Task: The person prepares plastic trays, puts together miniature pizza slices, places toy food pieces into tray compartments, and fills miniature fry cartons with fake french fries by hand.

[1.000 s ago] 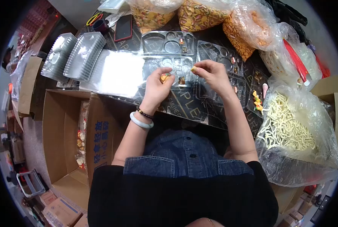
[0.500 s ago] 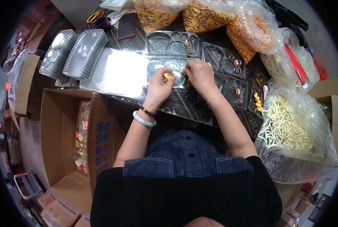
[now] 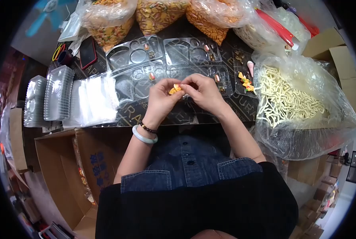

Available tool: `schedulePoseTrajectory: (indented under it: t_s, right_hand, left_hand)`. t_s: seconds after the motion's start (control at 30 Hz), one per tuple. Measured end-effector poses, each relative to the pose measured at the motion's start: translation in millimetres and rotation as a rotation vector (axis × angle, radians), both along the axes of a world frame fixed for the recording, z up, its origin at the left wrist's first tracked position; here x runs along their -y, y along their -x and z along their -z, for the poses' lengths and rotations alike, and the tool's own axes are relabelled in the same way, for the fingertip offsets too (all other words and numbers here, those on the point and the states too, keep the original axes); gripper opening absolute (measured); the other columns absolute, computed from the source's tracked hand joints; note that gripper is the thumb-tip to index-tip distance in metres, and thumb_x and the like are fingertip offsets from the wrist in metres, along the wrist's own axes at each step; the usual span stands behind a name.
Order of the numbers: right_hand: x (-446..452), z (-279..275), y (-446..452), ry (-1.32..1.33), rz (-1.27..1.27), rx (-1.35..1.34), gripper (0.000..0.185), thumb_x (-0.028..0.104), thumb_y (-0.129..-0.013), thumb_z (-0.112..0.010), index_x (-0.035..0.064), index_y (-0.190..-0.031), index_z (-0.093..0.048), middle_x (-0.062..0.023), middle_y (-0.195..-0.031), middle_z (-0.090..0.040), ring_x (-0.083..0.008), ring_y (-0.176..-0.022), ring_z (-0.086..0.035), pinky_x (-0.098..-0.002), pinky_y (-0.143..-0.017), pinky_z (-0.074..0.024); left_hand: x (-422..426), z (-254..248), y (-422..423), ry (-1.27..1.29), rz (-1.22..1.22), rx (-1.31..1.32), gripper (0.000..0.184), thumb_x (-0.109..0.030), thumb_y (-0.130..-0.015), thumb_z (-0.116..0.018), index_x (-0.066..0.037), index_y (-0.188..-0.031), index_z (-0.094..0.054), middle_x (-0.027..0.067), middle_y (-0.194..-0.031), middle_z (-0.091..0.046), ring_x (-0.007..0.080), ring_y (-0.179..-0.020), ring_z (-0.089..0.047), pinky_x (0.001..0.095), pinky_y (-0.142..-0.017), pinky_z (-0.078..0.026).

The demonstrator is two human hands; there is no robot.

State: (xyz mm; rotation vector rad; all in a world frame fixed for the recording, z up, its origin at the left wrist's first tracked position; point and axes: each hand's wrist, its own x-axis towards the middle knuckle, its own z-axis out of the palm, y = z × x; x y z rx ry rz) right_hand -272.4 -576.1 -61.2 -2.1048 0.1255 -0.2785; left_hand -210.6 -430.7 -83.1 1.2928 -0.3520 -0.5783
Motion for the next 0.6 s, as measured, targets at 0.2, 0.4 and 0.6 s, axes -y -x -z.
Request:
schedulePoseTrajectory:
  t_s: [0.2,0.4,0.6]
  right_hand:
    - [48,25,38,-0.314,0.378,0.018,0.006,0.007,-0.083,-0.062,0.0016,-0.085,-0.063,-0.0024,-0.08,-0.064,-0.0047,-0.072,-0.058,-0.0201,-0.063,-0.0464]
    - [46,42,33,0.717,0.355,0.218,0.008,0.017,-0.078,-0.065,0.0093,-0.082,-0.068,-0.0051,-0.072,-0.058,-0.0227,-0.072,-0.056,-0.0353,-0.066,-0.0383]
    - [49,27,35,-0.008,0.163,0.137,0.01,0.01,-0.079,-0.062,0.0026,-0.084,-0.066,-0.0082,-0.081,-0.062,-0.0223,-0.077,-0.06,-0.0321,-0.07,-0.0448]
  left_hand:
    - [39,1,5,0.095,0.245,-0.303,0.026,0.001,-0.08,-0.063,0.006,-0.105,-0.057,0.0077,-0.09,-0.063,0.0092,-0.076,-0.06,0.0201,-0.07,-0.05]
    - [57,12,6,-0.15,0.139,-0.013,0.028,0.001,-0.079,-0.065,0.005,-0.106,-0.058,0.0071,-0.088,-0.064,0.0083,-0.074,-0.058,0.0199,-0.064,-0.049]
    - [63,8,14,-0.087,0.148,0.028,0.026,0.005,-0.075,-0.067,0.006,-0.1,-0.059,0.007,-0.087,-0.064,0.0088,-0.074,-0.06,0.0197,-0.065,-0.051]
